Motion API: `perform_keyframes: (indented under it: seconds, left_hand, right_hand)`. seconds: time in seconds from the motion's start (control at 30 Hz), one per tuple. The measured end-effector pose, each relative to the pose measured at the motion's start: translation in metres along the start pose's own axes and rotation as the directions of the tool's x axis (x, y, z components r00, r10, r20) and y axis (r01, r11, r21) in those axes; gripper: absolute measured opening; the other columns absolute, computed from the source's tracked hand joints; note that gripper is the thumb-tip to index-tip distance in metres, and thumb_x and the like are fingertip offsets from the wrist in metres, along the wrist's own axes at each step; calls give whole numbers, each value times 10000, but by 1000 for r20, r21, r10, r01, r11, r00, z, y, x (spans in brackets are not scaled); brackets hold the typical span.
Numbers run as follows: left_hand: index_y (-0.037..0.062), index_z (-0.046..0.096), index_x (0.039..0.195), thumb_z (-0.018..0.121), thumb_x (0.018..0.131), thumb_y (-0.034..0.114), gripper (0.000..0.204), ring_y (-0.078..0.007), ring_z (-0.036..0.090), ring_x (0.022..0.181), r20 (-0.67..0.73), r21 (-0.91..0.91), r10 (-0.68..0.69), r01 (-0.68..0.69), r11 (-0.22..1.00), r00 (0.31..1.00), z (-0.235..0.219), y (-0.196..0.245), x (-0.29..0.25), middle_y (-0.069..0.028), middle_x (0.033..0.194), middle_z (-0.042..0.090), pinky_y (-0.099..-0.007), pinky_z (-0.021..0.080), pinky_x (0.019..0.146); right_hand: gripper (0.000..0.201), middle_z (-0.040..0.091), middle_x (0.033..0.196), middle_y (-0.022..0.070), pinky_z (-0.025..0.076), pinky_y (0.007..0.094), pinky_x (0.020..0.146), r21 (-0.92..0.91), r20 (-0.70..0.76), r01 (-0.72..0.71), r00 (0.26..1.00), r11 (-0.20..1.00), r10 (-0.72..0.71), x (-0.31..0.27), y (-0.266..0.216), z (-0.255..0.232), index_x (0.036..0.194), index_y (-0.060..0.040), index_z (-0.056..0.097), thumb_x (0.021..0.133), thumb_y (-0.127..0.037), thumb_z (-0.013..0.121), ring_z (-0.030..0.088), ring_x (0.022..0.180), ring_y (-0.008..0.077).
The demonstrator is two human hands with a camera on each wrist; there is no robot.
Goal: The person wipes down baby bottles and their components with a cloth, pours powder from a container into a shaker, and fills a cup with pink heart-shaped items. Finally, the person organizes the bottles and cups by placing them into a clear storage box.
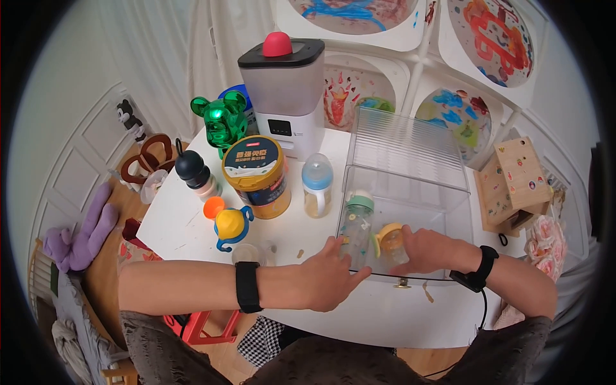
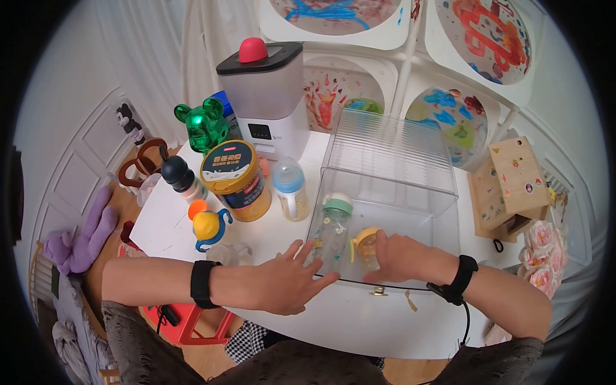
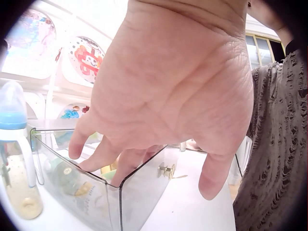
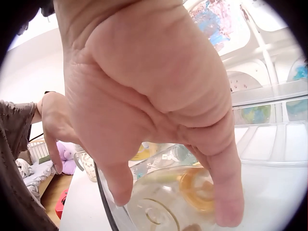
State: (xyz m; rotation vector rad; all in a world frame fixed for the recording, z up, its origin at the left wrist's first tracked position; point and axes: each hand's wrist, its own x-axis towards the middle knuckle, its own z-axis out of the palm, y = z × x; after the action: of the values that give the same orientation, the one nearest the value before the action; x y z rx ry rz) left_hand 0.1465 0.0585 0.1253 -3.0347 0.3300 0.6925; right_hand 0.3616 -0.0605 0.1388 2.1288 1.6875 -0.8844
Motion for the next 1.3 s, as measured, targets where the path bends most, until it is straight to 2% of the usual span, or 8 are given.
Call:
perform_keyframes:
  seconds: [0.33, 0.5, 0.63, 0.73, 0.9, 0.93, 1.0, 1.3]
  left_hand:
    - [41, 331, 1530, 726, 887, 343, 813, -551, 301, 1441, -19, -58, -28, 27, 998, 999, 7, -2, -14, -244, 1451, 483, -668, 276, 1132]
    - [50, 348, 1520, 709, 912, 314, 755, -487, 305, 1465, -125, -121, -63, 48, 992, 990, 5, -3, -28, -227, 1495, 433, -651, 299, 1132]
    - [53, 424, 1478, 709, 917, 279, 669, -435, 390, 1426, -248, -212, -81, 27, 977, 965, -25, -8, -76, -203, 1442, 495, -578, 348, 1132]
    - [41, 508, 1402, 727, 902, 225, 576, -367, 515, 1320, -364, -309, -241, 127, 942, 900, -42, -20, -113, -179, 1371, 557, -488, 416, 1098]
    - [32, 546, 1271, 747, 863, 180, 478, -349, 628, 1101, -589, -542, -637, 342, 768, 498, -18, -52, -158, -168, 1228, 580, -402, 530, 923]
    - [32, 546, 1271, 747, 863, 180, 478, -349, 628, 1101, -588, -541, -639, 346, 766, 496, -7, -59, -164, -168, 1228, 580, -402, 530, 923]
    - [47, 509, 1320, 752, 893, 258, 535, -357, 616, 1121, -452, -658, -815, 482, 579, 361, 17, -70, -172, -197, 1272, 531, -412, 515, 963]
    - [44, 391, 1467, 779, 864, 466, 832, -404, 580, 1228, -216, -694, -836, 523, 494, 504, 54, -94, -167, -253, 1391, 451, -439, 491, 1037]
  right_hand:
    - [916, 691, 870, 253, 567, 394, 717, 106, 15, 62, 998, 992, -64, 30, 37, 12, 1235, 184, 398, 844, -566, 749, 717, 794, 379]
    - [976, 675, 906, 229, 580, 352, 650, 145, 195, -207, 965, 967, 177, 23, 22, -13, 1249, 175, 395, 830, -636, 741, 722, 776, 311]
    - [1051, 655, 1014, 248, 593, 338, 659, 55, 227, -212, 954, 976, 195, 26, 23, -19, 1314, 195, 355, 814, -639, 754, 717, 778, 308]
    - [1147, 685, 1030, 239, 580, 328, 709, 303, 305, -255, 939, 918, 160, 35, 41, -8, 1433, 146, 276, 766, -615, 816, 729, 849, 277]
    - [1106, 622, 1117, 257, 615, 347, 754, 521, 288, -297, 944, 800, 163, 39, 50, 1, 1433, 217, 234, 776, -401, 875, 709, 900, 302]
    - [1106, 622, 1117, 257, 615, 347, 754, 521, 288, -293, 944, 802, 159, 39, 52, 0, 1433, 217, 234, 776, -401, 875, 709, 900, 302]
    - [1027, 633, 1091, 256, 618, 340, 769, 670, 315, -284, 945, 686, 83, 37, 55, -7, 1444, 224, 208, 820, -276, 853, 714, 899, 295]
    - [746, 622, 997, 208, 634, 346, 773, 798, 202, -226, 974, 559, 106, 25, 38, -13, 1384, 181, 294, 878, -91, 770, 736, 835, 276]
